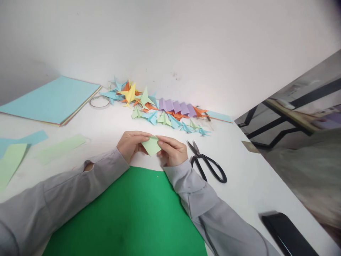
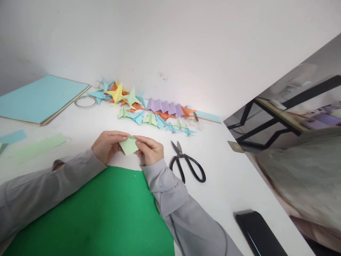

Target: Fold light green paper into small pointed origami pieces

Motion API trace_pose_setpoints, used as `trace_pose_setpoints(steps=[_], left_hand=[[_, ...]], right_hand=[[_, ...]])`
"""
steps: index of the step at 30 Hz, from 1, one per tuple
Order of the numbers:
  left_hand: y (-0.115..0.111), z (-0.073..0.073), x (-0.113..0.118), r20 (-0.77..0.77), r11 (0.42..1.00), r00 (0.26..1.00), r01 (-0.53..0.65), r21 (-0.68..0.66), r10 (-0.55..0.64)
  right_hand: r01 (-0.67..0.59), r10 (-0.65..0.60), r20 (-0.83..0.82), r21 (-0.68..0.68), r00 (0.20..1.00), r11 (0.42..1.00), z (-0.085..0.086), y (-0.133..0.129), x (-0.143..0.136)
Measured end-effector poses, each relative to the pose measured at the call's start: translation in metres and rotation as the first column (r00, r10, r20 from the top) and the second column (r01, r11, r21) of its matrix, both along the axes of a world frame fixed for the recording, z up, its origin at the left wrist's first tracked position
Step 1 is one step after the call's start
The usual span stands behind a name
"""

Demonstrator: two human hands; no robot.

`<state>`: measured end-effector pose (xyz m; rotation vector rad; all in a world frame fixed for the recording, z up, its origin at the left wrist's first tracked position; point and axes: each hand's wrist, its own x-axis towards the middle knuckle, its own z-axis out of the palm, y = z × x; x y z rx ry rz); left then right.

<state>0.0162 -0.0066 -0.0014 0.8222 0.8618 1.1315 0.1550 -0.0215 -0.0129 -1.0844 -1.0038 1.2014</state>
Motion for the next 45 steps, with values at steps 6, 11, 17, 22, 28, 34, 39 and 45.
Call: trace_pose_setpoints(steps=[6,11,17,22,28,34,39,45], left_hand=[[-0.0009,0.002,0.0007,-0.014,1.0,1.0,-0.01,-0.014,0.009],[-0.0013,-0.0003,0.0011,-0.038,1.0,0.999,-0.003,0.016,0.004],[-0.0005,-0.0046,0.0003,-0.066,0.999,0.998,-0.004,0.043,0.007],[-0.002,-0.0064,-0.0011,-0.153,0.992,0.987,0.056,0.112,-0.038],[-0.003,-0.0034,-0.0022,-0.165,0.985,0.983,0.108,0.135,-0.085],[-0.0033,-0.0019,-0.0011,-0.13,0.989,0.986,0.117,0.095,-0.104],[-0.0042,-0.0012,-0.0007,-0.158,0.989,0.982,0.12,0.09,-0.104],[-0.0049,0.0002,0.0004,-0.182,0.988,0.979,0.111,0.109,-0.09]], right_hand=[[0.008,-0.008,0.004,-0.003,1.0,1.0,-0.001,0.0004,-0.0003],[0.036,-0.037,0.004,0.029,0.999,0.999,0.0006,-0.001,-0.0022],[-0.029,0.027,0.034,0.081,0.999,0.996,0.0001,-0.0026,-0.0057],[-0.105,0.103,0.039,0.057,0.994,0.993,-0.0063,0.0008,-0.0058],[-0.162,0.153,0.13,0.062,0.98,0.985,-0.0081,0.005,-0.0016],[-0.119,0.111,0.125,0.06,0.986,0.991,-0.0059,0.0021,-0.0035],[-0.094,0.093,0.117,0.002,0.989,0.996,-0.0035,0.0004,-0.0043],[-0.086,0.086,0.061,-0.01,0.994,0.996,-0.0041,0.0008,-0.0041]])
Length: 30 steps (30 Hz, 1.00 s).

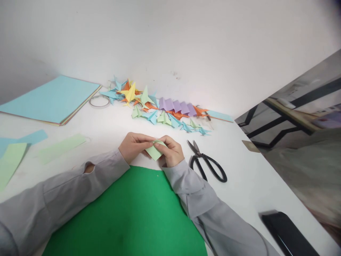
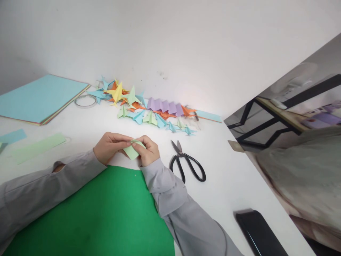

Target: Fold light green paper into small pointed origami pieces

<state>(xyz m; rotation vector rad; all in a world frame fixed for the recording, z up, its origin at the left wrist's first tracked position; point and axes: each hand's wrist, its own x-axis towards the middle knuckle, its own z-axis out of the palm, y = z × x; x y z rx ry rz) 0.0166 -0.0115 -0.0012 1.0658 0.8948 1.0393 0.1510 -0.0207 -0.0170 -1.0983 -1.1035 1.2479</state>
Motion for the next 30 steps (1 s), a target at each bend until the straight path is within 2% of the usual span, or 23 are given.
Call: trace_pose_setpoints(steps=[6,16,24,28,30], left_hand=[[0.0019,-0.0025,0.0002,0.037,1.0,0.999,0.008,-0.02,-0.008],[0.0044,-0.0003,-0.0024,0.113,0.991,0.993,-0.017,-0.134,0.032],[0.0036,0.0027,-0.0024,0.143,0.993,0.989,-0.022,-0.117,0.038],[0.0014,0.0024,0.0,0.085,0.997,0.995,-0.048,-0.059,0.053],[0.0009,0.001,0.0006,0.047,0.998,0.997,-0.057,-0.032,0.058]], right_hand=[[0.002,-0.002,-0.004,0.009,1.0,1.0,0.0054,-0.0034,-0.0012],[0.05,-0.043,-0.081,0.092,0.996,0.995,0.0064,-0.0049,-0.0016],[0.112,-0.109,-0.028,0.143,0.994,0.983,0.0055,-0.0057,-0.0015],[0.122,-0.128,0.023,0.167,0.992,0.978,0.0046,-0.0059,-0.0003],[0.107,-0.109,0.011,0.138,0.994,0.985,0.0049,-0.0058,0.0001]])
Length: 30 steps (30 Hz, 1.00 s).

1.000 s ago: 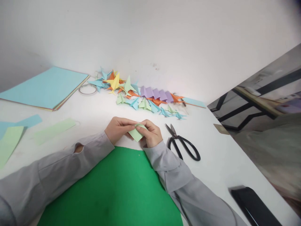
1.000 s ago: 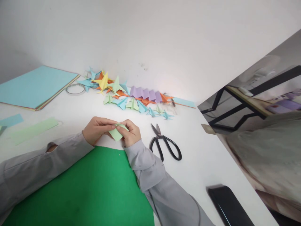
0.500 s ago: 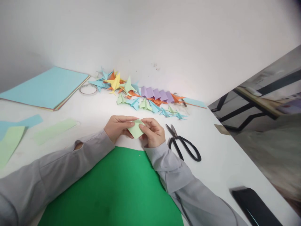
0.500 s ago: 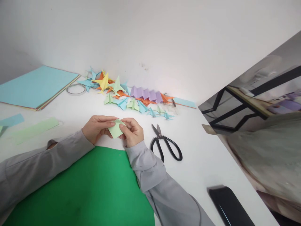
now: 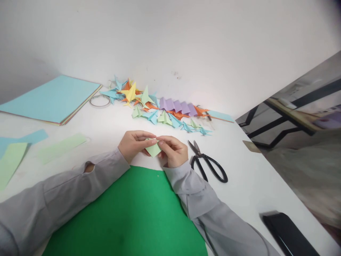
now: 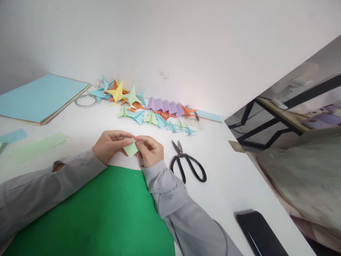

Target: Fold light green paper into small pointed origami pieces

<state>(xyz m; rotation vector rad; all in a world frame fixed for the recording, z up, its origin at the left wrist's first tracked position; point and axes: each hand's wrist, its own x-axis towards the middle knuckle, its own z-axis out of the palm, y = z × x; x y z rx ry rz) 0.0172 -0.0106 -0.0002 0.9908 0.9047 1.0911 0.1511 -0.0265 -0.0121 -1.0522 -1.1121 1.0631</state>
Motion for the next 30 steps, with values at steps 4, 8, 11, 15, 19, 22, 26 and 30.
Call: trace_pose_setpoints(steps=[4,8,11,15,19,22,26,30], left_hand=[[0.0002,-0.0014,0.0002,-0.044,0.999,0.999,-0.023,0.036,0.025],[-0.0002,0.0006,0.0009,-0.054,0.999,0.998,-0.036,0.035,0.038],[-0.0006,0.0015,0.0017,-0.056,0.997,0.996,-0.067,0.028,0.068],[0.0001,-0.0009,0.002,-0.03,0.996,0.995,-0.091,0.025,0.091],[0.0017,-0.0048,0.0014,0.02,0.996,0.996,-0.086,0.006,0.086],[0.0028,-0.0069,0.0007,0.011,0.997,0.997,-0.081,0.016,0.081],[0.0033,-0.0074,-0.0003,-0.03,0.996,0.996,-0.078,0.053,0.079],[0.0026,-0.0056,-0.0014,-0.039,0.996,0.998,-0.044,0.072,0.047]], right_hand=[[-0.051,0.043,-0.106,-0.076,0.993,0.996,0.0005,0.0005,-0.0009],[-0.055,0.052,-0.057,-0.045,0.997,0.997,-0.0001,0.0014,-0.0028],[-0.052,0.052,-0.028,-0.008,0.998,0.999,0.0001,0.0015,-0.0032],[-0.043,0.043,-0.012,0.028,0.999,0.999,0.0014,0.0012,-0.0028],[-0.014,0.013,0.004,0.044,1.0,0.999,0.0015,0.0015,-0.003],[0.0,0.0,-0.001,0.032,1.0,0.999,0.0013,0.002,-0.0031],[-0.014,0.014,-0.023,-0.013,1.0,1.0,0.0012,0.002,-0.0025],[-0.041,0.041,0.001,-0.054,0.999,0.998,0.0003,0.0022,-0.0002]])
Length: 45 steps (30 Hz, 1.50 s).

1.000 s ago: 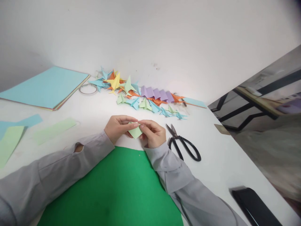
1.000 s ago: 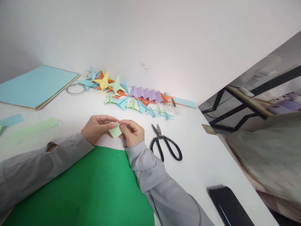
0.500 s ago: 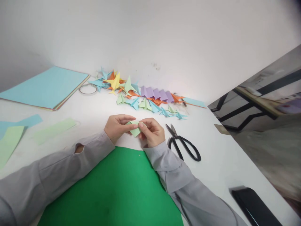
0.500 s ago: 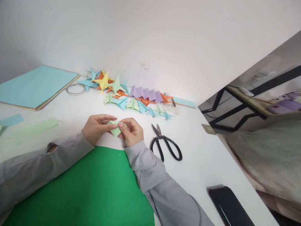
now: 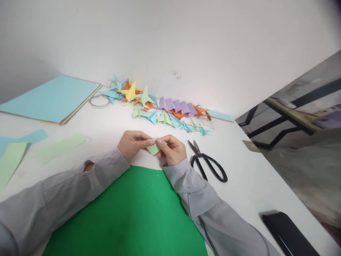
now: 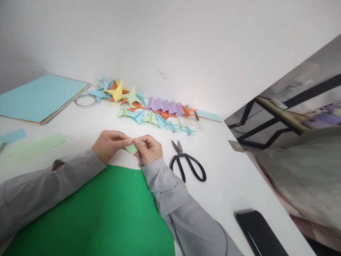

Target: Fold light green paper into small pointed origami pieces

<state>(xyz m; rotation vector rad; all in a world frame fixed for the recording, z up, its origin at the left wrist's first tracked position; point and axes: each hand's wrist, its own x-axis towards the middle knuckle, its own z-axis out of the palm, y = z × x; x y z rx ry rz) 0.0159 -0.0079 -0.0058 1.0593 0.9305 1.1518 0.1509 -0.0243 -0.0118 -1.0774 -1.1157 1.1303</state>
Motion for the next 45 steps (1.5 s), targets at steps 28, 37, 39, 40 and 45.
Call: trace_pose_setpoints(steps=[28,37,39,40,45], left_hand=[[-0.0029,0.0017,-0.0004,0.029,0.997,0.997,0.07,-0.012,-0.07],[-0.0007,0.0008,0.0009,-0.026,0.999,0.999,0.017,-0.026,-0.018],[-0.0006,0.0009,0.0013,-0.059,1.0,0.998,0.014,-0.014,-0.015],[-0.0007,0.0011,0.0013,-0.076,1.0,0.997,0.011,-0.007,-0.012],[-0.0019,0.0024,0.0003,-0.007,0.998,0.998,0.059,-0.003,-0.059]], right_hand=[[-0.034,0.033,-0.016,-0.04,0.999,0.999,-0.0041,0.0048,0.001],[-0.103,0.102,-0.038,-0.032,0.994,0.994,-0.0017,0.0008,0.0],[-0.089,0.088,-0.022,-0.067,0.996,0.994,-0.0011,0.0004,0.0],[-0.077,0.076,-0.011,-0.081,0.997,0.994,-0.0011,0.0005,0.0],[0.008,-0.008,0.013,-0.039,1.0,0.999,-0.0029,0.0024,-0.0002]])
